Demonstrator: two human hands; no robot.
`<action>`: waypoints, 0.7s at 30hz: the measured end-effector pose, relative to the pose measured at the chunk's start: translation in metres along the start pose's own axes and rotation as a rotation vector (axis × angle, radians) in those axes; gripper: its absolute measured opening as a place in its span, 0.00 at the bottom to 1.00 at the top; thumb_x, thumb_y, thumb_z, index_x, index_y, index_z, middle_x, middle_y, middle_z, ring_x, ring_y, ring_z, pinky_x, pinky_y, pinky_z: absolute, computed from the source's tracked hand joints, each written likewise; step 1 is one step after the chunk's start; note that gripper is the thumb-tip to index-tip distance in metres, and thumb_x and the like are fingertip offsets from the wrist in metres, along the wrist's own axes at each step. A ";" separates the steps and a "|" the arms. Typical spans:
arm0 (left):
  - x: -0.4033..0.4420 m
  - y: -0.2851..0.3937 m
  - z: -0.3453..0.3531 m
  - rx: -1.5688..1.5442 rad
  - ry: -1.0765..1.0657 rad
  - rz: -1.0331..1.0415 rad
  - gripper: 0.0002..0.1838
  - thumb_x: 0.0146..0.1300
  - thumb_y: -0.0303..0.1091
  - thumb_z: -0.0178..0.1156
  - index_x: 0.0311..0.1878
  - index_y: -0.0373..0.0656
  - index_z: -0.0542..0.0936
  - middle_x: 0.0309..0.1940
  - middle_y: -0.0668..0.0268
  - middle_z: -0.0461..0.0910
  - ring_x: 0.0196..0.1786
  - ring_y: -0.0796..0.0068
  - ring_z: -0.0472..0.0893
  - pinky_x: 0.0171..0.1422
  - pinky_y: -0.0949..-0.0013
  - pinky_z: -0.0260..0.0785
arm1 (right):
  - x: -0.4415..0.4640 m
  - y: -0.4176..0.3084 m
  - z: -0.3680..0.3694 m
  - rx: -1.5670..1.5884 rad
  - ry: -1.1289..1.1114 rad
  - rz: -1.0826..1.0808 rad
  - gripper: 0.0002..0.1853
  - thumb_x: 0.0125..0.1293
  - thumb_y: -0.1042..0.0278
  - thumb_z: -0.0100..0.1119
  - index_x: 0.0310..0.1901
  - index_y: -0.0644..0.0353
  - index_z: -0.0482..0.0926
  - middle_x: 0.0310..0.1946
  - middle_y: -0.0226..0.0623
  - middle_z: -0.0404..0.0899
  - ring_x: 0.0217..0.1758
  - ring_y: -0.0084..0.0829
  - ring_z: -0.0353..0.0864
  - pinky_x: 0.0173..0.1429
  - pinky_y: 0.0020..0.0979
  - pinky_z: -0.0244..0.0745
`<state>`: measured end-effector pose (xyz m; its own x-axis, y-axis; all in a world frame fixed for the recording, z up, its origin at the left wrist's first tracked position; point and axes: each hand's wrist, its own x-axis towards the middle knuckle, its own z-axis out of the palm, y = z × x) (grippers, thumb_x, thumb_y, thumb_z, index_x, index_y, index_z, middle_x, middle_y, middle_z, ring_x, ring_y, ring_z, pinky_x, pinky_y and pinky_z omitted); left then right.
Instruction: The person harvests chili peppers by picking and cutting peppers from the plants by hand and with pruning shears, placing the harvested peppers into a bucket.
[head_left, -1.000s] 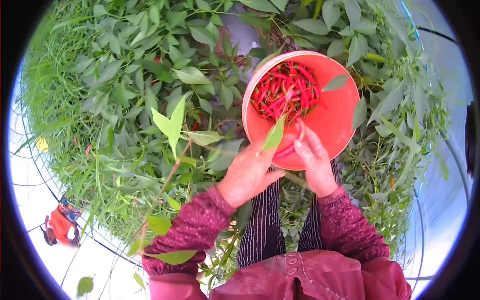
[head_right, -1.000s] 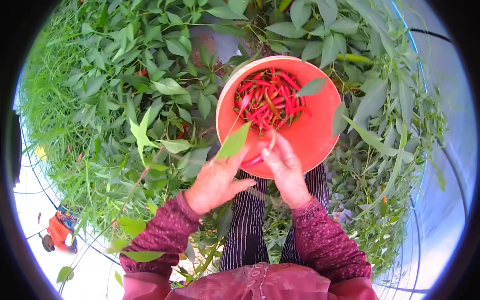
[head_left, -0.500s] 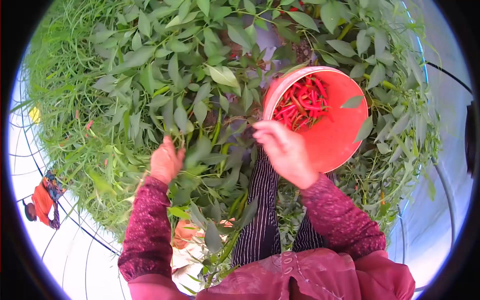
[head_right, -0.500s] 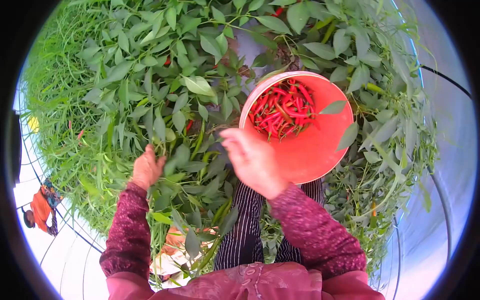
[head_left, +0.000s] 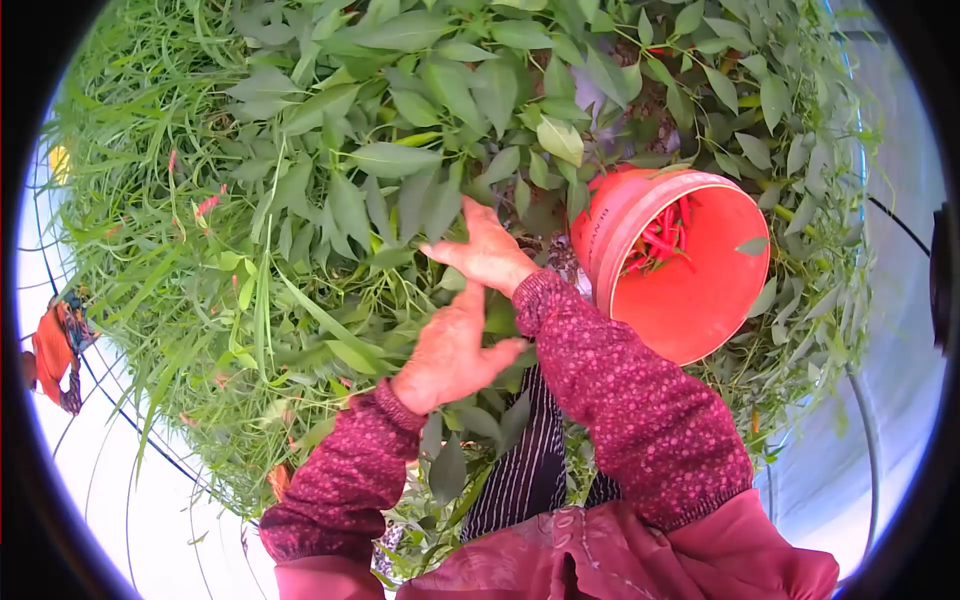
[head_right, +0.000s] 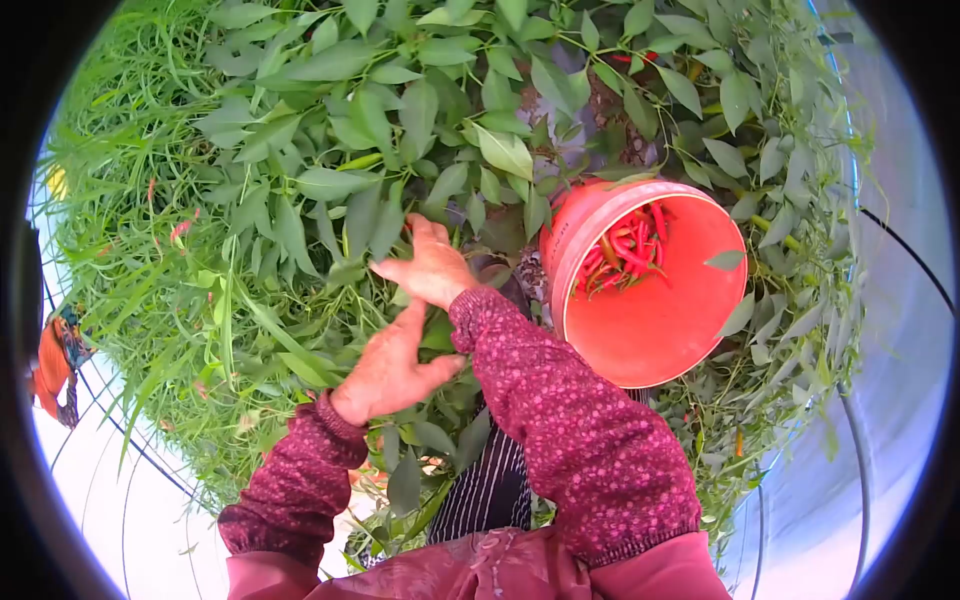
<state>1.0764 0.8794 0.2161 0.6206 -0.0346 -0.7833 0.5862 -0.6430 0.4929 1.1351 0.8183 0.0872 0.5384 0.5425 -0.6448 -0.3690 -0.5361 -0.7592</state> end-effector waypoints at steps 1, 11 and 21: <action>0.003 -0.002 -0.003 -0.011 0.004 0.006 0.47 0.53 0.48 0.63 0.65 0.25 0.50 0.49 0.37 0.72 0.49 0.42 0.76 0.54 0.53 0.68 | -0.004 -0.001 -0.002 -0.143 0.059 0.022 0.39 0.52 0.55 0.60 0.63 0.65 0.60 0.54 0.57 0.72 0.59 0.48 0.71 0.61 0.41 0.67; 0.022 -0.086 -0.082 -0.536 0.372 -0.189 0.09 0.63 0.32 0.58 0.40 0.37 0.80 0.30 0.69 0.80 0.34 0.82 0.78 0.39 0.78 0.71 | -0.010 -0.010 -0.059 0.089 -0.288 0.172 0.17 0.58 0.72 0.51 0.48 0.66 0.78 0.37 0.31 0.80 0.39 0.18 0.73 0.48 0.22 0.68; 0.040 -0.072 -0.031 0.078 0.343 -0.007 0.40 0.51 0.44 0.67 0.62 0.32 0.64 0.50 0.41 0.73 0.57 0.46 0.70 0.62 0.59 0.63 | -0.031 -0.034 -0.106 0.049 -0.363 0.028 0.18 0.57 0.66 0.54 0.47 0.65 0.78 0.36 0.38 0.81 0.40 0.25 0.77 0.48 0.26 0.71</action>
<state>1.0752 0.9480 0.1609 0.7635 0.2203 -0.6071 0.5575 -0.6993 0.4474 1.2110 0.7514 0.1424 0.2269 0.7268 -0.6482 -0.4208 -0.5271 -0.7383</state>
